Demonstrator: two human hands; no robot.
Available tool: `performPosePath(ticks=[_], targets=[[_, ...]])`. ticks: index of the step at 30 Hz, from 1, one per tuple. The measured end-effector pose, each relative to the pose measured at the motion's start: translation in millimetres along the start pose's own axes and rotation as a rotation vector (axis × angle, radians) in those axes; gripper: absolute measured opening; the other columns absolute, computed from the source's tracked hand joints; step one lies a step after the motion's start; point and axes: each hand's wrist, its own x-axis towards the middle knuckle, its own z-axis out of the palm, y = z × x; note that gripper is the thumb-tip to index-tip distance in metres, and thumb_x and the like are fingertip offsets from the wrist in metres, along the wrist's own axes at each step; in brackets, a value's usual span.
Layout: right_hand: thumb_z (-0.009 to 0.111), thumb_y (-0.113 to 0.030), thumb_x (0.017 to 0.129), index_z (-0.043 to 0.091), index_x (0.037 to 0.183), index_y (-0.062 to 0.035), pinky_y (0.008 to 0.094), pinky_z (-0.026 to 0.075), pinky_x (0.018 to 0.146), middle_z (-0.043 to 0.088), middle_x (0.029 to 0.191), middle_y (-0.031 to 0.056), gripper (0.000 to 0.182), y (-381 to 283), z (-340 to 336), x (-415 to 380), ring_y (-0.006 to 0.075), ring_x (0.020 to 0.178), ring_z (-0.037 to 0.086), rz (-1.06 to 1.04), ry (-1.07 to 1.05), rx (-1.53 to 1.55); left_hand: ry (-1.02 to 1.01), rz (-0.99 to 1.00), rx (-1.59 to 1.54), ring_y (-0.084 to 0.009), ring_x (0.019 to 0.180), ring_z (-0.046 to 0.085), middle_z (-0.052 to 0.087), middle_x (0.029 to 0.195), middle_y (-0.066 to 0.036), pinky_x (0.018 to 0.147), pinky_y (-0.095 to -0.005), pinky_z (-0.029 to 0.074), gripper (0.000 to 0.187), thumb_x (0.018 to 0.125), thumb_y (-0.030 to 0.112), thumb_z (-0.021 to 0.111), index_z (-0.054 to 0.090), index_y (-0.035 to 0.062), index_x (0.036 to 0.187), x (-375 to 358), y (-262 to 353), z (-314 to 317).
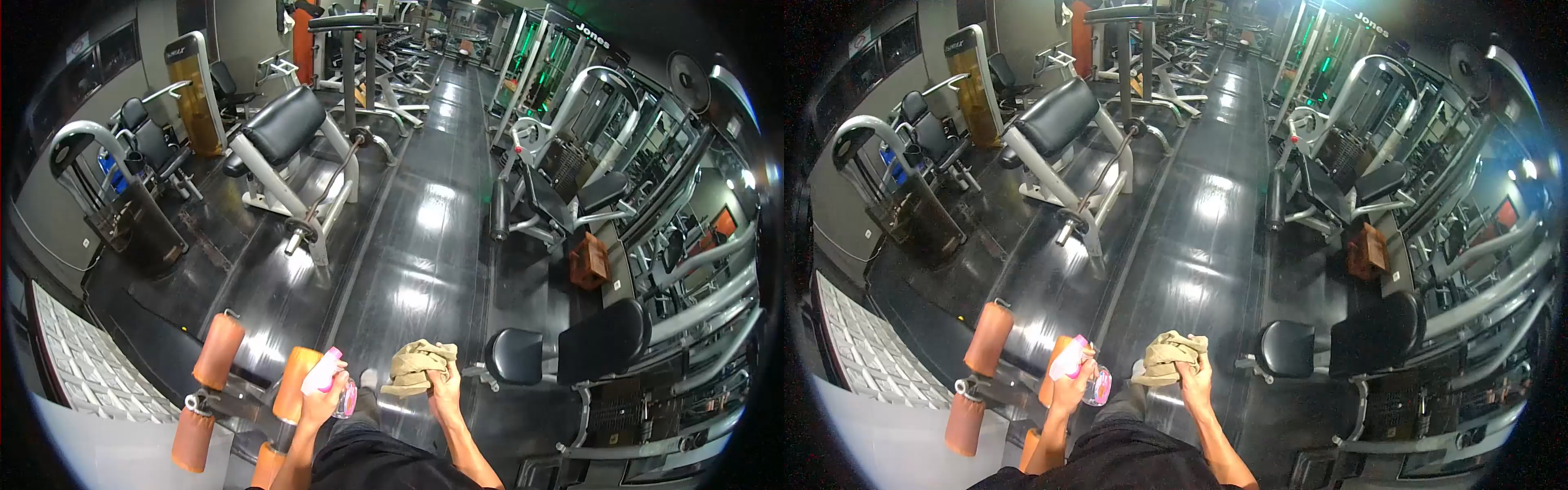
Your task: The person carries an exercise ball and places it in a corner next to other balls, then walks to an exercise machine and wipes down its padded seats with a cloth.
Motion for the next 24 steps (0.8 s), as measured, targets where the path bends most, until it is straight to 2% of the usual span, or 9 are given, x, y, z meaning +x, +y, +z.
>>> performPosePath(ticks=[5, 12, 15, 17, 19, 20, 21, 22, 24], targets=[[0.062, -0.002, 0.084, 0.036, 0.136, -0.0081, 0.0335, 0.045, 0.094, 0.052, 0.123, 0.0073, 0.058, -12, -4, 91, 0.0184, 0.112, 0.053, 0.013, -0.059, 0.014, -0.056, 0.013, -0.002, -0.0072, 0.067, 0.057, 0.062, 0.079, -0.003, 0.062, -0.0226, 0.047, 0.016, 0.085, 0.001, 0.063, 0.062, -0.0021, 0.101, 104, -35, 34], [0.058, 0.006, 0.082, 0.024, 0.143, -0.0112, 0.0364, 0.042, 0.099, 0.044, 0.130, 0.0098, 0.072, -46, -2, 212, 0.0218, 0.120, 0.047, 0.331, -0.114, 0.246, -0.136, 0.004, 0.027, -0.0085, 0.069, 0.059, 0.065, 0.083, -0.004, 0.065, -0.0246, 0.050, 0.020, 0.084, 0.001, 0.063, 0.062, -0.0026, 0.104, 262, -33, 100], [0.057, 0.010, 0.081, 0.023, 0.143, -0.0112, 0.0350, 0.041, 0.100, 0.044, 0.131, 0.0100, 0.073, -56, 0, 268, 0.0219, 0.120, 0.047, 0.278, -0.072, 0.241, -0.135, 0.132, 0.131, -0.0092, 0.065, 0.055, 0.059, 0.075, -0.004, 0.061, -0.0238, 0.046, 0.013, 0.087, -0.002, 0.057, 0.058, -0.0015, 0.100, 329, -24, 130], [0.055, 0.012, 0.080, 0.029, 0.139, -0.0077, 0.0357, 0.044, 0.097, 0.048, 0.127, 0.0090, 0.068, -66, 7, 310, 0.0207, 0.116, 0.050, 0.207, -0.047, 0.223, -0.224, 0.061, 0.024, -0.0102, 0.078, 0.060, 0.065, 0.091, -0.007, 0.070, -0.0261, 0.050, 0.034, 0.083, -0.001, 0.062, 0.056, -0.0026, 0.117, 370, -37, 140], [0.055, 0.011, 0.081, 0.030, 0.139, -0.0067, 0.0357, 0.044, 0.097, 0.048, 0.128, 0.0096, 0.066, -74, 5, 356, 0.0201, 0.117, 0.050, 0.055, 0.001, 0.069, -0.229, 0.051, 0.083, -0.0102, 0.079, 0.060, 0.065, 0.091, -0.007, 0.071, -0.0260, 0.050, 0.030, 0.083, 0.001, 0.063, 0.059, -0.0023, 0.112, 413, -30, 154], [0.057, 0.009, 0.082, 0.030, 0.140, -0.0044, 0.0328, 0.044, 0.095, 0.051, 0.125, 0.0090, 0.066, -73, -7, 383, 0.0177, 0.112, 0.053, -0.020, -0.042, -0.052, -0.323, 0.069, 0.141, -0.0102, 0.078, 0.060, 0.065, 0.089, -0.006, 0.071, -0.0257, 0.049, 0.026, 0.084, 0.002, 0.063, 0.060, -0.0022, 0.109, 436, -25, 161], [0.057, 0.009, 0.082, 0.030, 0.140, -0.0044, 0.0328, 0.044, 0.095, 0.051, 0.125, 0.0090, 0.066, -81, -8, 402, 0.0177, 0.112, 0.053, -0.014, -0.053, -0.052, -0.419, 0.089, 0.203, -0.0102, 0.077, 0.060, 0.064, 0.088, -0.006, 0.070, -0.0253, 0.049, 0.023, 0.084, 0.004, 0.063, 0.061, -0.0020, 0.106, 457, -18, 165], [0.059, 0.008, 0.082, 0.029, 0.140, -0.0031, 0.0313, 0.044, 0.094, 0.053, 0.122, 0.0081, 0.066, -95, -10, 425, 0.0165, 0.109, 0.054, -0.046, -0.096, -0.171, -0.440, 0.259, 0.310, -0.0107, 0.075, 0.060, 0.063, 0.082, -0.006, 0.067, -0.0254, 0.048, 0.018, 0.084, 0.006, 0.064, 0.062, -0.0015, 0.100, 483, -5, 177], [0.064, 0.000, 0.083, 0.037, 0.135, 0.0005, 0.0279, 0.043, 0.092, 0.058, 0.115, 0.0057, 0.059, -130, 0, 467, 0.0133, 0.103, 0.056, -0.083, -0.104, -0.280, -0.462, 0.204, 0.297, -0.0106, 0.073, 0.060, 0.063, 0.081, -0.005, 0.066, -0.0256, 0.048, 0.018, 0.084, 0.007, 0.064, 0.062, -0.0012, 0.100, 531, -10, 197]])
